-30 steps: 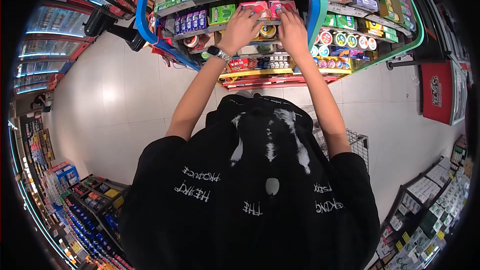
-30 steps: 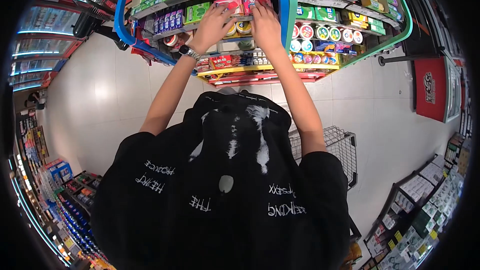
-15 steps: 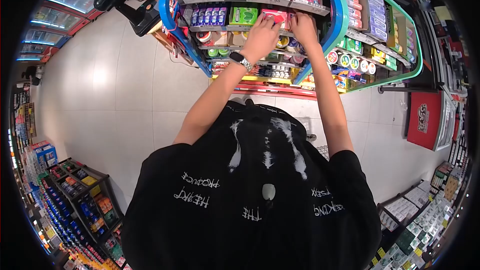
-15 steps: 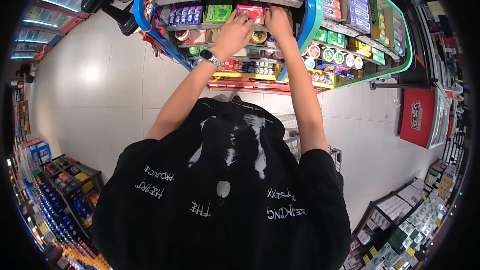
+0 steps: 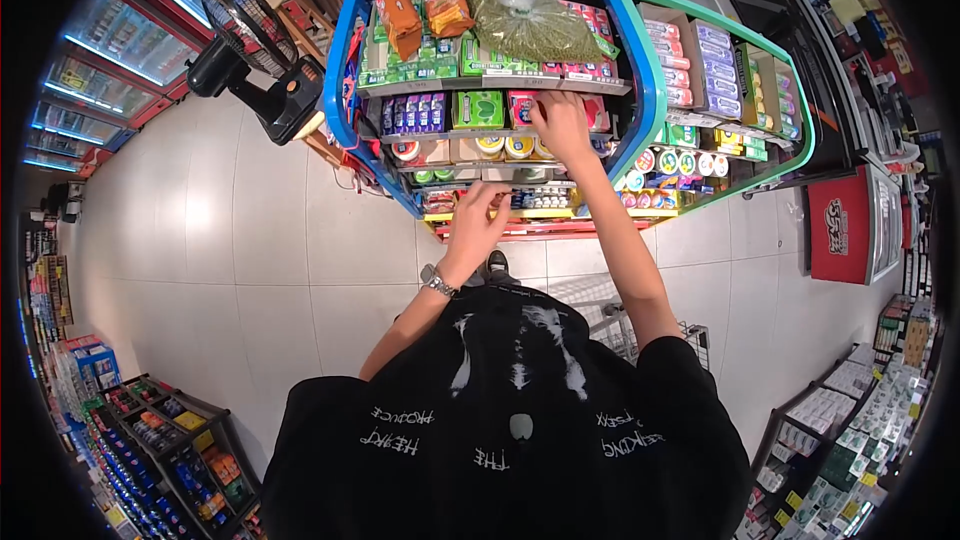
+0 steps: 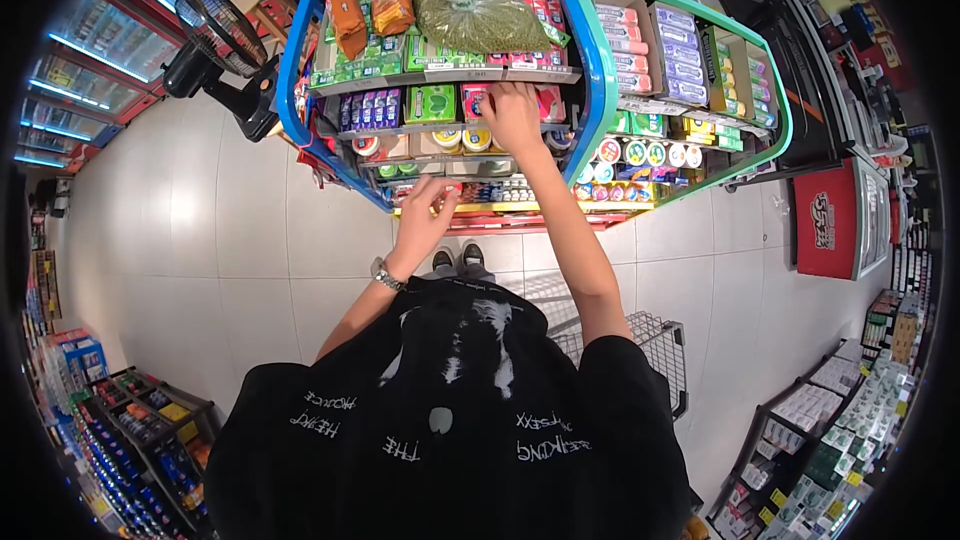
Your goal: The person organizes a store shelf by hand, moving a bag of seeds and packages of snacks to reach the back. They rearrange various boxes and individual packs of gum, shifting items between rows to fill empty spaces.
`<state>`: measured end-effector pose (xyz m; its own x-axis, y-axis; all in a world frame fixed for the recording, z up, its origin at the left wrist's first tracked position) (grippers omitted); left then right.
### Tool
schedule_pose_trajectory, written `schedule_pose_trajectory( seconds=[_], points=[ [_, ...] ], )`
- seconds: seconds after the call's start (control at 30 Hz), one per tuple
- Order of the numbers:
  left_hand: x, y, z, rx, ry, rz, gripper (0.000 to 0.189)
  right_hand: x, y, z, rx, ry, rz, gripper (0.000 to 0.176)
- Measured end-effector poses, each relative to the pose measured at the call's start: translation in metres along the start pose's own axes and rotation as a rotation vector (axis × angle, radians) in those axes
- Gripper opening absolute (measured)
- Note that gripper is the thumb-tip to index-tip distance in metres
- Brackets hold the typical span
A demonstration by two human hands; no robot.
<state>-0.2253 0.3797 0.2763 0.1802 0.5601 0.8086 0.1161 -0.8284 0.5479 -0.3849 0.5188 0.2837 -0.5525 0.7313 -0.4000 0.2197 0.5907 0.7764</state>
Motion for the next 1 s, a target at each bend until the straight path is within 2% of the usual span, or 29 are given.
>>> schedule_pose_trajectory(
  seconds=[0.1, 0.13, 0.17, 0.2, 0.23, 0.27, 0.3, 0.37, 0.43, 0.47, 0.53, 0.57, 0.6, 0.67, 0.7, 0.73, 0.77, 0.9, 0.97, 1.0],
  points=[
    [0.012, 0.024, -0.002, 0.015, 0.078, 0.102, 0.019, -0.012, 0.017, 0.016, 0.11, 0.0, -0.091, 0.025],
    [0.015, 0.029, -0.001, 0.026, 0.07, 0.103, 0.019, -0.02, 0.027, 0.028, 0.076, -0.071, -0.141, 0.028],
    [0.014, 0.031, 0.001, 0.001, 0.115, 0.096, 0.02, -0.025, 0.033, 0.048, 0.166, -0.088, -0.189, 0.024],
    [0.011, 0.033, 0.004, -0.025, 0.158, 0.087, 0.023, -0.03, 0.038, 0.072, 0.2, -0.16, -0.216, 0.017],
    [0.002, 0.029, 0.006, -0.025, 0.117, 0.036, 0.028, -0.025, 0.029, 0.104, 0.164, -0.306, -0.261, 0.014],
    [-0.002, 0.03, 0.009, -0.017, 0.106, 0.036, 0.028, -0.022, 0.017, 0.141, 0.208, -0.405, -0.349, 0.019],
    [-0.007, 0.027, 0.013, -0.038, 0.138, 0.118, 0.029, -0.019, -0.001, 0.181, 0.177, -0.554, -0.363, 0.023],
    [0.001, 0.034, 0.014, -0.039, 0.147, 0.286, 0.027, -0.015, -0.049, 0.261, 0.086, -0.724, -0.595, 0.027],
    [0.034, 0.064, 0.006, -0.061, 0.129, 0.398, 0.02, -0.01, -0.051, 0.28, 0.009, -0.717, -0.603, 0.027],
    [0.055, 0.082, 0.005, -0.092, 0.106, 0.503, 0.017, -0.01, -0.04, 0.274, -0.017, -0.738, -0.555, 0.027],
    [0.107, 0.123, 0.002, -0.175, -0.033, 0.709, 0.025, -0.011, -0.018, 0.245, 0.027, -0.686, -0.535, 0.023],
    [0.131, 0.144, 0.004, -0.205, -0.125, 0.722, 0.04, -0.008, -0.011, 0.232, 0.054, -0.692, -0.578, 0.023],
    [0.156, 0.164, 0.008, -0.246, -0.208, 0.889, 0.062, -0.01, 0.0, 0.214, 0.069, -0.679, -0.619, 0.023],
    [0.217, 0.201, 0.026, -0.086, -0.811, 1.155, 0.104, -0.027, 0.029, 0.171, 0.109, -0.646, -0.703, 0.021],
    [0.264, 0.213, 0.02, -0.526, -0.814, 1.031, 0.065, -0.028, 0.039, 0.154, 0.115, -0.597, -0.686, 0.019],
    [0.268, 0.222, 0.034, -0.398, -0.882, 1.102, 0.059, -0.038, 0.058, 0.131, 0.144, -0.545, -0.613, 0.016],
    [0.278, 0.225, 0.036, -0.462, -0.769, 1.214, 0.049, -0.05, 0.076, 0.108, 0.188, -0.489, -0.608, 0.013],
    [0.275, 0.229, 0.056, -0.345, -0.798, 1.17, 0.045, -0.072, 0.129, 0.019, 0.297, -0.265, -0.546, 0.012],
    [0.271, 0.231, 0.066, -0.289, -0.808, 1.132, 0.042, -0.075, 0.14, -0.026, 0.299, -0.186, -0.375, 0.02],
    [0.27, 0.232, 0.071, -0.271, -0.81, 1.114, 0.041, -0.073, 0.139, -0.048, 0.273, -0.161, -0.291, 0.029]
  ],
)
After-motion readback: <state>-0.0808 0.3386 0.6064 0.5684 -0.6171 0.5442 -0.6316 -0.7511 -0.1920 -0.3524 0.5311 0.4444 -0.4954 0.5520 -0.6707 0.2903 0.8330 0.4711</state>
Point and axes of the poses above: each hand's wrist, its own z-axis away from the middle knuckle, its own y-axis out of the back of the hand, x = y × z, the point moved 8 cm from there along -z, towards the middle knuckle, and after that the axes turned 7 degrees about -z, right-handed, at the moved point
